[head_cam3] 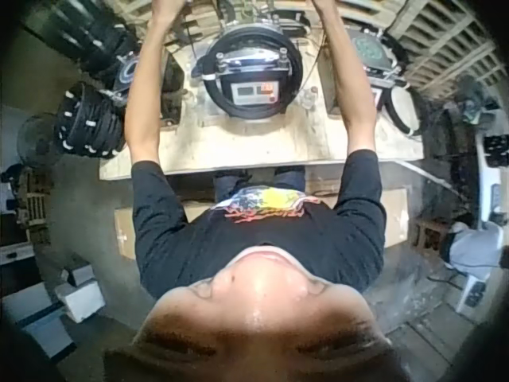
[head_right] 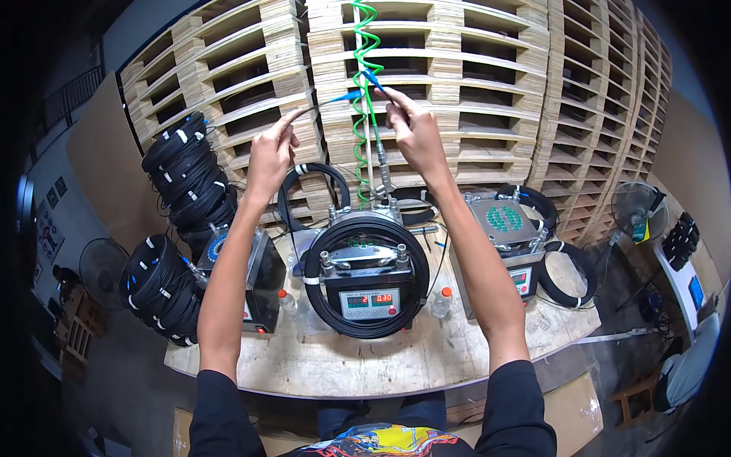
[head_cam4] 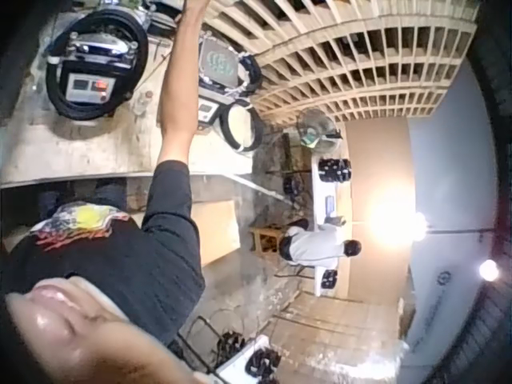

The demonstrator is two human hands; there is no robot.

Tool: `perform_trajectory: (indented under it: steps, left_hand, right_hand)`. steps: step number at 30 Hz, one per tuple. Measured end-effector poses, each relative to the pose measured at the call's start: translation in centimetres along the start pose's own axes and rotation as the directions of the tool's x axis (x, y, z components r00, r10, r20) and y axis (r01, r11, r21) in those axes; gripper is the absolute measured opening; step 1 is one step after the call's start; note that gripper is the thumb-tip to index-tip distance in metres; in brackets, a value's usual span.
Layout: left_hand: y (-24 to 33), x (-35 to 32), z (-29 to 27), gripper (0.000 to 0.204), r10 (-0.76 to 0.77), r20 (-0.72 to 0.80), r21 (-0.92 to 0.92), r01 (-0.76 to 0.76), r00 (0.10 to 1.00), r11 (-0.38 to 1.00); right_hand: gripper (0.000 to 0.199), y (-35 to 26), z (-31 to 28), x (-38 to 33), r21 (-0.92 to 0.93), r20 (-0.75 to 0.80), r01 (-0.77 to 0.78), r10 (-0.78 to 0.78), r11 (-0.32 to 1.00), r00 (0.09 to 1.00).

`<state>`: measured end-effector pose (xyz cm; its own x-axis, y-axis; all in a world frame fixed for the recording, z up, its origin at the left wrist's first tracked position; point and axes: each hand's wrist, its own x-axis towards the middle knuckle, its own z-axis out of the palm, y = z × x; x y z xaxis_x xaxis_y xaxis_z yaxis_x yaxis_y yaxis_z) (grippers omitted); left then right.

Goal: The person handles a coiled black cable, connecting its ends to a testing machine on a workbench. They operate the machine's controls and observe the digital display. The person then opens the machine's lid, sprays a liquid onto a purple circular component, and closes the lid. Finally, they move the cable coil to a different machine.

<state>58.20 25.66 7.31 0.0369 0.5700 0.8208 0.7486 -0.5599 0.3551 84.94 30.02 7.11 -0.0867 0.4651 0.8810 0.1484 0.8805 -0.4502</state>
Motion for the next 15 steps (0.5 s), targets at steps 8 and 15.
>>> perform_trajectory:
  steps: [8, 15]
  left_hand:
    - [1.7, 2.6, 3.0, 0.023, 0.350, -0.064, 0.139, -0.339, 0.934, 0.930]
    - [1.6, 3.1, 5.6, 0.021, 0.114, 0.108, 0.069, -0.122, 0.988, 0.990]
  right_hand:
    - [0.030, 2.3, 4.5, 2.8, 0.116, 0.194, -0.034, 0.011, 0.993, 0.981]
    - [0.036, 4.5, 4.8, 2.0, 0.293, 0.230, -0.343, 0.282, 0.892, 0.931]
